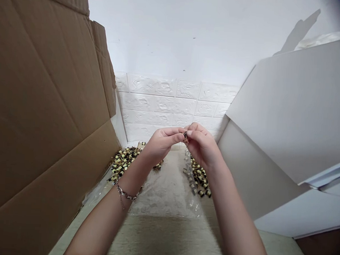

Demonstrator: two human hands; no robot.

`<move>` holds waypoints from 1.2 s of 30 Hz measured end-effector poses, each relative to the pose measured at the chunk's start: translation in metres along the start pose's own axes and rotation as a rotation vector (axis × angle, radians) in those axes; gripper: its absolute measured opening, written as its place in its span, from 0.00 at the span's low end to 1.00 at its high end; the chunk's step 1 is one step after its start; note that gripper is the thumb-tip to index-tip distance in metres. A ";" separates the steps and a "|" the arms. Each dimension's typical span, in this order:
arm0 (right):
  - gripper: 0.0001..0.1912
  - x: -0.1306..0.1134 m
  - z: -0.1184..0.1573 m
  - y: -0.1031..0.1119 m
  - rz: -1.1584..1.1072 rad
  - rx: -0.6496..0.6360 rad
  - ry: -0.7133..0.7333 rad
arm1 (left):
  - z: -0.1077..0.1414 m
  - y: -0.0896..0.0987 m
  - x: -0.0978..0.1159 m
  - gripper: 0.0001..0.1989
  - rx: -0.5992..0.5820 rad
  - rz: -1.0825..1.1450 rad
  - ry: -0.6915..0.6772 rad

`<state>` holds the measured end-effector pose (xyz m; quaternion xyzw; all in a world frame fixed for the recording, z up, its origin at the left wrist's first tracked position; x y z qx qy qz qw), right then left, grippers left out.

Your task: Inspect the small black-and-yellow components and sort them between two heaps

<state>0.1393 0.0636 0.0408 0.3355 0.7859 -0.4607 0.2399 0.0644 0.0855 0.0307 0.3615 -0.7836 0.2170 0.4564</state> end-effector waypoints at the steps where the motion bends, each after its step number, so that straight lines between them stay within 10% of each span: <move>1: 0.08 0.001 0.000 0.000 -0.014 -0.017 -0.020 | 0.001 0.003 0.003 0.09 0.026 -0.053 -0.010; 10: 0.05 0.000 0.003 0.007 0.019 -0.046 -0.130 | 0.013 0.011 0.038 0.09 0.167 -0.572 -0.216; 36: 0.03 -0.008 0.009 0.001 0.015 -0.104 -0.111 | 0.033 -0.010 0.073 0.10 0.300 -1.041 -0.568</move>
Point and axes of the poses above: each hand's wrist, its own z-axis away from the middle knuckle, its own y-axis out of the back of the hand, x = y × z, the point moved 7 cm from there along -z, towards the middle knuckle, and after that the axes turned 15 degrees about -z, right-handed, at the moved point
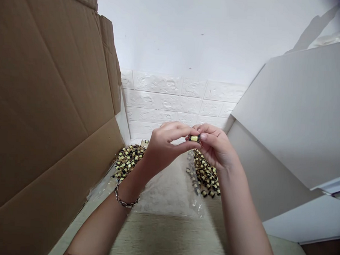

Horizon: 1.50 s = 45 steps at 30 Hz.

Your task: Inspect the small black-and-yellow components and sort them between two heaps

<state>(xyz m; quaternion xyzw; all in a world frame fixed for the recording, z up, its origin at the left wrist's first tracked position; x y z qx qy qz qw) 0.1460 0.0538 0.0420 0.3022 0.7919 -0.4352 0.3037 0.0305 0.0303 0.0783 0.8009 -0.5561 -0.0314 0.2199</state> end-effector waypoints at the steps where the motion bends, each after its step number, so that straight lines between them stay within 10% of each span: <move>1: 0.03 0.000 0.000 0.000 -0.004 0.005 -0.005 | 0.000 0.001 0.001 0.10 0.004 -0.009 -0.006; 45: 0.10 0.013 -0.018 0.046 0.236 0.253 0.036 | -0.001 -0.011 -0.039 0.09 -0.019 -0.094 0.106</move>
Point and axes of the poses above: each hand's wrist, its own z-axis away from the middle knuckle, its own y-axis out of the back of the hand, x = y × z, the point moved 7 cm from there along -z, towards the middle knuckle, and after that the axes turned 15 degrees about -z, right-handed, at the moved point
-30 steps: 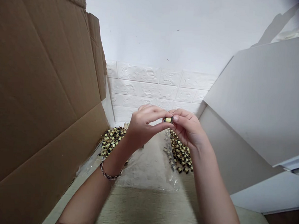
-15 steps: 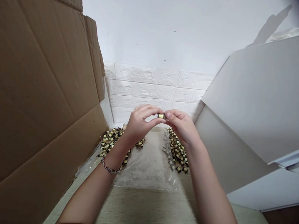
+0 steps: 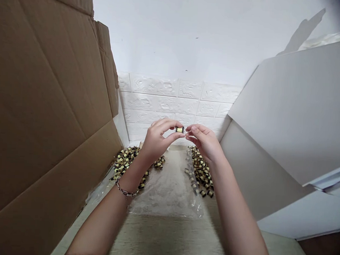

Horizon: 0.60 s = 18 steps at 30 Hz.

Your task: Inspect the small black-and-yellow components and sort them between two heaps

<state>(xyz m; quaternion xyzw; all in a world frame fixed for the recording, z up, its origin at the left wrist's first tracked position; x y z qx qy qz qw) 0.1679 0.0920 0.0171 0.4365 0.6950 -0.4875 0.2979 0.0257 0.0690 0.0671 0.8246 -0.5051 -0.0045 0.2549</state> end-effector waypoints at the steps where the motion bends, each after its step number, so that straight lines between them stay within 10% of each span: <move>1: 0.11 -0.002 0.001 -0.003 0.032 -0.030 0.001 | 0.000 -0.001 -0.001 0.09 -0.005 0.013 0.002; 18: 0.10 -0.009 0.009 -0.010 0.119 -0.067 0.001 | 0.000 -0.003 -0.003 0.09 0.003 0.012 0.001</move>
Point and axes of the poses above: each hand's wrist, its own z-axis away from the middle knuckle, its own y-axis out of the back of the hand, x = y × z, the point moved 7 cm from there along -z, towards the middle knuckle, and after that the axes turned 15 degrees about -z, right-handed, at the moved point
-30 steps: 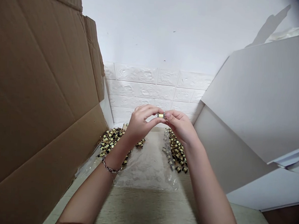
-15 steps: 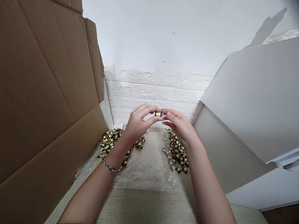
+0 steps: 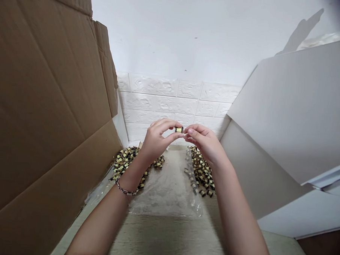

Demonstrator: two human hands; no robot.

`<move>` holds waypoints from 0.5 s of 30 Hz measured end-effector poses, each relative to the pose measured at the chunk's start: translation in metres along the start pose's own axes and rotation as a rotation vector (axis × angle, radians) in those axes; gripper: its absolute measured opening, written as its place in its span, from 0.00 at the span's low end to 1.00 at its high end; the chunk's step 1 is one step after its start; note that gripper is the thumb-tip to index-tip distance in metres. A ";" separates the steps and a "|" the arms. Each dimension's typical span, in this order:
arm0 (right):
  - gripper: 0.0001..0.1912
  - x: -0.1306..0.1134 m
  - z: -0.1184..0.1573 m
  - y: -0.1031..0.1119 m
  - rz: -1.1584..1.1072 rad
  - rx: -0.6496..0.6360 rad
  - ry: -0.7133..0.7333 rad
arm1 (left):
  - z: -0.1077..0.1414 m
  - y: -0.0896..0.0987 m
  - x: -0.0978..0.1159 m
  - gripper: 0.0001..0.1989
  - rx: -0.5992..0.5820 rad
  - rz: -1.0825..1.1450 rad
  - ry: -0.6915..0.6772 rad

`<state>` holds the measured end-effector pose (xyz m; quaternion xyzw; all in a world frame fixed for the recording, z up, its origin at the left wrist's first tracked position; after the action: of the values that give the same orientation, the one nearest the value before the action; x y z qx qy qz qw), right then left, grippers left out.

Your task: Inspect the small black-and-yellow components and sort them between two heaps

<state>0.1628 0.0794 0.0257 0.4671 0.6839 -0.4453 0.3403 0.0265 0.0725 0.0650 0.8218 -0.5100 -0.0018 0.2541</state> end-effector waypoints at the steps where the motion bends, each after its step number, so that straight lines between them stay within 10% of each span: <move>1: 0.10 -0.001 0.001 0.000 0.026 0.003 -0.005 | 0.000 0.000 0.000 0.09 0.003 0.002 0.000; 15: 0.11 0.004 0.007 -0.009 0.024 -0.150 -0.150 | 0.000 0.000 0.001 0.07 0.005 -0.057 -0.024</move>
<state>0.1530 0.0733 0.0221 0.4140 0.6822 -0.4225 0.4299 0.0270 0.0712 0.0652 0.8365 -0.4895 -0.0173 0.2457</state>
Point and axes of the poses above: each hand's wrist, its own z-axis away from the middle knuckle, its own y-axis out of the back of the hand, x = y × z, the point moved 7 cm from there along -z, towards the middle knuckle, and after that the axes turned 15 degrees about -z, right-handed, at the moved point
